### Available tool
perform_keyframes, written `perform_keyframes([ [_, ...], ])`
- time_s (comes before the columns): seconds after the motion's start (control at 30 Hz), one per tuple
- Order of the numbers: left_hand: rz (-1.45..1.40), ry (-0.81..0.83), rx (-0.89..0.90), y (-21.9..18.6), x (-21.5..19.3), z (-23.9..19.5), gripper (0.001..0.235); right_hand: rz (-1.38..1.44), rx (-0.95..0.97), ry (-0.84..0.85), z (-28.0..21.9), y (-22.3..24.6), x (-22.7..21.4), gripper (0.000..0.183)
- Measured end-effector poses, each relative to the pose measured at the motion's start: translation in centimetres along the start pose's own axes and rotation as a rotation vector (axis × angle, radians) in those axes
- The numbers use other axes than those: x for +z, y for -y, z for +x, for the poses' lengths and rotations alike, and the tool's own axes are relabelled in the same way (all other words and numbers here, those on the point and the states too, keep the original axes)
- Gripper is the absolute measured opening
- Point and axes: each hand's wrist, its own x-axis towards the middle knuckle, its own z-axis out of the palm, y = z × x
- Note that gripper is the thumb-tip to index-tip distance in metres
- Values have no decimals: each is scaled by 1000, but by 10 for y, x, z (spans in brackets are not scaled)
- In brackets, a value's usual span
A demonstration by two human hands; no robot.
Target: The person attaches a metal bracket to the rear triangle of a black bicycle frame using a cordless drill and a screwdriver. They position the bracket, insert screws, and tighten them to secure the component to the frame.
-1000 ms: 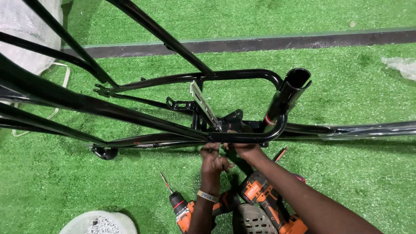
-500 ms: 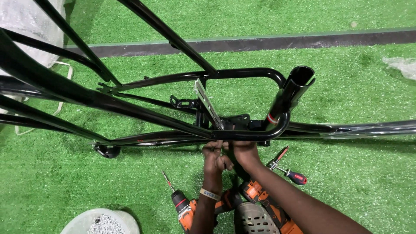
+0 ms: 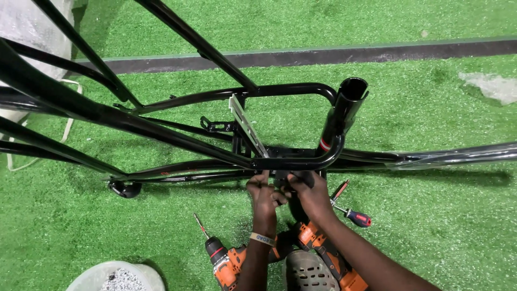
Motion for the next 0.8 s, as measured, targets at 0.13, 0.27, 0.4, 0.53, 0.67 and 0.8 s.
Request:
perform_keyframes([
  [0.13,60,22,139,4,11,-9,42,73,37,-54,-28,37,5,14],
  [0.27,226,-81,254,-24,29,-38,37,121,138,-120,-48,52,5,13],
  [0.4,392,-117,299,-14,22,-42,21,-46,236,-69,-55,55,-7,22],
  [0.53,620,-230,347,-5,11,-45,18,-184,309,-20,-62,47,-19,77],
  [0.67,949,-318,291,16,-5,-35,82,-206,222,62,-70,52,-25,42],
  [0.8,571,-179,289,-7,-4,-40,24,-447,266,88,-77,53,-44,104],
])
